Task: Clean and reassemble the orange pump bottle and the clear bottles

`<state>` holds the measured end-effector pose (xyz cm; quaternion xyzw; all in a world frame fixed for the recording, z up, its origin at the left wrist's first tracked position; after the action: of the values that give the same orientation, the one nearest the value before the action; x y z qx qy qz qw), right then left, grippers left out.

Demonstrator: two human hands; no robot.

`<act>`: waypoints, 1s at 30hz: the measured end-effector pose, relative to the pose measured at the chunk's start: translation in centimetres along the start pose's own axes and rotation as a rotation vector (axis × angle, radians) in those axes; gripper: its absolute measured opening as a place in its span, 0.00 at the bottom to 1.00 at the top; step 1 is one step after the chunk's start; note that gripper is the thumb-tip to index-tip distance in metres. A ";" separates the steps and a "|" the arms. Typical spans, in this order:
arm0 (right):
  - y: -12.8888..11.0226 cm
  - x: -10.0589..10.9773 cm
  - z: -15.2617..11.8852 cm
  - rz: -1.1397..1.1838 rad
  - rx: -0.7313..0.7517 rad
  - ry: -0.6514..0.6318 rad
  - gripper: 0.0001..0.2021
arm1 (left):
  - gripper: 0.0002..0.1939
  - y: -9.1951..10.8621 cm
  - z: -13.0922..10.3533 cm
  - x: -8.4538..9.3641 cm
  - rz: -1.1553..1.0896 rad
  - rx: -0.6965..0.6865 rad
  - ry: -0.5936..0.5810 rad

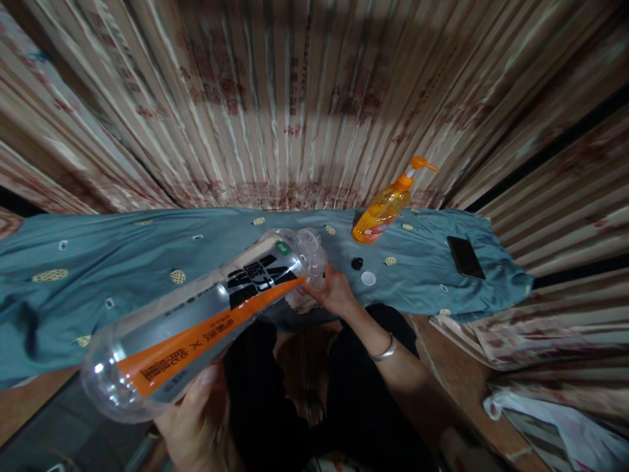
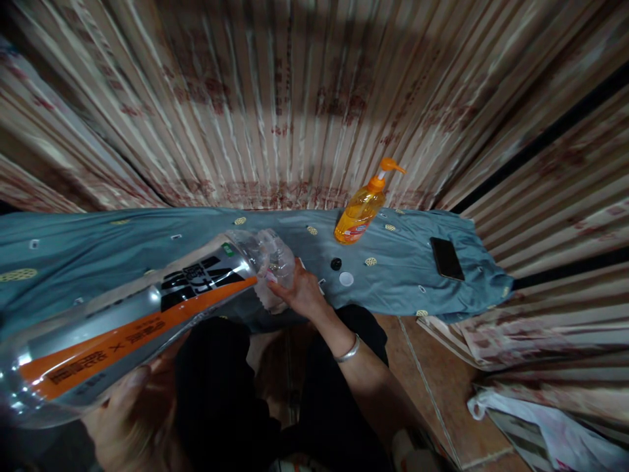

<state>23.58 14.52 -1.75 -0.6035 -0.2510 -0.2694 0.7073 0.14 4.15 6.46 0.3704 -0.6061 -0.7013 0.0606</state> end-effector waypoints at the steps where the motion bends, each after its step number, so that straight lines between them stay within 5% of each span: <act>1: -0.1 0.1 0.0 0.004 -0.001 0.001 0.30 | 0.28 0.0 0.0 0.0 0.008 0.009 0.008; 6: -0.3 0.2 -0.1 0.026 -0.016 0.008 0.28 | 0.22 0.0 0.0 0.2 0.030 0.011 0.035; 23: -0.7 0.2 -0.1 0.005 -0.018 0.021 0.28 | 0.32 -1.3 0.7 1.7 -0.009 0.029 0.004; 30: -0.5 0.0 -0.1 -0.035 -0.002 0.030 0.30 | 0.29 -1.9 1.0 2.7 0.020 0.080 0.017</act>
<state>23.26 14.38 -1.36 -0.5958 -0.2507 -0.2910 0.7054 -1.71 4.05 3.53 0.3723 -0.6367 -0.6728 0.0580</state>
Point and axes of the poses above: each hand's wrist, its own z-axis towards the middle knuckle, its own x-axis out of the back of the hand, y = z × x, the point moved 2 cm from there along z, towards the middle knuckle, and after that the axes turned 8 degrees about x, right-handed, at the moved point
